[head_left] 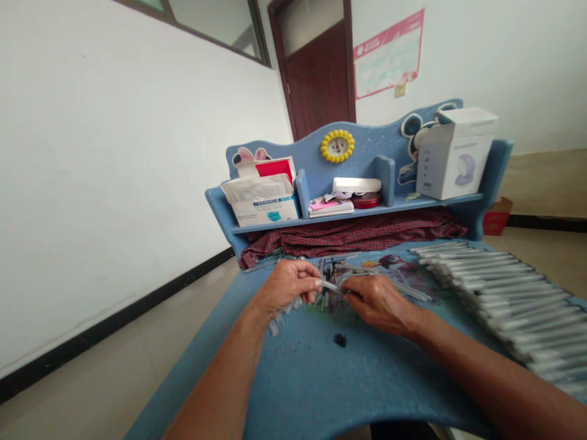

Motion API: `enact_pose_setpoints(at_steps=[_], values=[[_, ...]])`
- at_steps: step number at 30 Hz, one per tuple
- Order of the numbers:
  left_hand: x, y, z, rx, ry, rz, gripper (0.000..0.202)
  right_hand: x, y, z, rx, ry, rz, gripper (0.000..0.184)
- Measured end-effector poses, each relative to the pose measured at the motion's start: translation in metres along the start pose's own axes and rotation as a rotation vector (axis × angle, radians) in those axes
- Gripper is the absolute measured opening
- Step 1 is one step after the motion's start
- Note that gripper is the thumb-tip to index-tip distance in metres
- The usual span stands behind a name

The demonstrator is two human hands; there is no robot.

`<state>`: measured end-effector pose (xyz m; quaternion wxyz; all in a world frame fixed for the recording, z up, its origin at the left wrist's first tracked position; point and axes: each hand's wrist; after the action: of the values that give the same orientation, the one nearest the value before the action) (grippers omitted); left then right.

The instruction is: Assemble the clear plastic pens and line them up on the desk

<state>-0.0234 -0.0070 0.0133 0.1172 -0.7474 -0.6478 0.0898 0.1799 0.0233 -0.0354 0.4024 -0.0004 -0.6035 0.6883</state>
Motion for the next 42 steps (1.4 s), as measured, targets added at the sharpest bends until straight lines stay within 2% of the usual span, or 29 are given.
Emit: enact_pose_setpoints(at_steps=[4, 9, 14, 17, 24, 27, 30, 37, 42], values=[[0.0007, -0.0009, -0.0004, -0.024, -0.014, 0.010, 0.024, 0.0005, 0.0003, -0.0004, 0.010, 0.005, -0.010, 0.019], [0.0009, 0.0006, -0.0019, 0.069, -0.045, -0.026, 0.029, 0.0010, 0.0015, -0.0013, 0.016, -0.002, -0.027, 0.018], [0.0004, 0.0009, -0.0004, 0.031, -0.018, -0.007, 0.018, 0.0007, 0.0021, -0.0007, 0.013, -0.004, -0.007, 0.019], [0.0008, 0.0015, 0.0000, -0.003, -0.023, -0.001, 0.023, 0.0002, 0.0019, -0.0006, 0.001, 0.006, -0.005, 0.018], [0.0009, 0.0048, -0.0007, 0.105, -0.058, -0.035, 0.027, -0.0002, 0.0021, -0.0020, -0.002, 0.020, 0.006, 0.018], [0.0005, 0.0039, 0.0005, 0.051, -0.036, -0.011, 0.018, -0.0001, 0.0025, -0.0023, -0.008, 0.021, 0.012, 0.019], [0.0007, 0.0031, 0.0010, 0.000, -0.035, 0.008, 0.022, -0.0002, 0.0024, -0.0021, -0.004, 0.027, 0.013, 0.018], [0.0011, 0.0054, -0.0008, 0.144, -0.079, -0.032, 0.031, -0.0008, 0.0042, -0.0023, -0.003, 0.026, 0.014, 0.016], [0.0008, 0.0033, 0.0022, 0.054, -0.049, 0.003, 0.018, -0.0010, 0.0042, -0.0027, -0.002, 0.021, 0.027, 0.017]])
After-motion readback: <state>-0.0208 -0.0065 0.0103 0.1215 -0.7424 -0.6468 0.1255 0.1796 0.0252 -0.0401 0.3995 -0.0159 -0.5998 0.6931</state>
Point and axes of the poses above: each hand's wrist, its own x-axis towards the middle knuckle, its own y-axis out of the palm, z = x × y, and after that the axes turned 4 degrees about -x, right-handed
